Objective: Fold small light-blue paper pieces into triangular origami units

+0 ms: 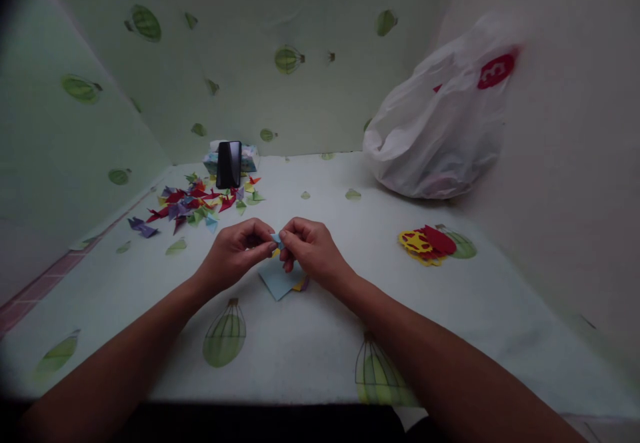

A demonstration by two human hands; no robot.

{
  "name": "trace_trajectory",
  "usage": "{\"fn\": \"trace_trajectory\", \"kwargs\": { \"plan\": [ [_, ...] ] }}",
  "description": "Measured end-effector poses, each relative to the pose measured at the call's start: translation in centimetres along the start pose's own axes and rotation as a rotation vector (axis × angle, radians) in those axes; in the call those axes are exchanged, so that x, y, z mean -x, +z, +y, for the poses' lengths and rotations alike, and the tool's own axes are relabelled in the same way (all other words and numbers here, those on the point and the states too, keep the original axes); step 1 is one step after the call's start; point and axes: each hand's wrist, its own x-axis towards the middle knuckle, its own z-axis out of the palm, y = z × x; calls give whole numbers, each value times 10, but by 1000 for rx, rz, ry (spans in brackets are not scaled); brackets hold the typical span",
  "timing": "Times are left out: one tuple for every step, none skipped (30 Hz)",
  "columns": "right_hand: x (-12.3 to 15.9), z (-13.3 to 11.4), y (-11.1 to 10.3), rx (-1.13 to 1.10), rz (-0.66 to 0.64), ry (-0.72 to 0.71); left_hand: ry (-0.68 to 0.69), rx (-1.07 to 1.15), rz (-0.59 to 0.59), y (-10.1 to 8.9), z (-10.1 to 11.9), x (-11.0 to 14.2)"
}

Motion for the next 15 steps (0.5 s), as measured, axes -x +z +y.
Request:
{"fn": "trace_trajectory", "kwargs": {
  "plan": [
    [0, 0, 0, 5, -1, 0, -18, 12, 1, 0, 0, 0],
    [0, 0, 0, 9, -1, -3, -33, 22, 2, 1, -1, 0],
    [0, 0, 0, 13, -3, -7, -47, 31, 3, 1, -1, 0],
    [0, 1, 0, 19, -6, -12, -58, 39, 6, 1, -1, 0],
    [0, 1, -1, 30, -8, -18, -67, 45, 6, 1, -1, 0],
    [0, 1, -1, 46, -12, -25, -74, 46, 6, 1, -1, 0],
    [-1, 2, -2, 64, -19, -32, -77, 44, 8, 1, -1, 0],
    [-1, 2, -3, 83, -30, -38, -79, 39, 9, 1, -1, 0],
    [-2, 3, -3, 98, -48, -42, -81, 33, 10, 1, -1, 0],
    [-3, 3, -4, 106, -67, -46, -85, 28, 11, 1, -1, 0],
    [-4, 4, -4, 106, -84, -46, -93, 32, 12, 1, -2, 0],
    [-4, 4, -5, 98, -94, -44, -104, 51, 13, 2, -2, 0],
    [-5, 4, -5, 86, -96, -38, -121, 88, 12, 2, -2, 0],
    [-5, 4, -5, 70, -89, -31, -140, 140, 12, 2, -3, -1],
    [-5, 4, -5, 54, -78, -23, -160, 199, 15, 2, -3, -1]
  ]
}}
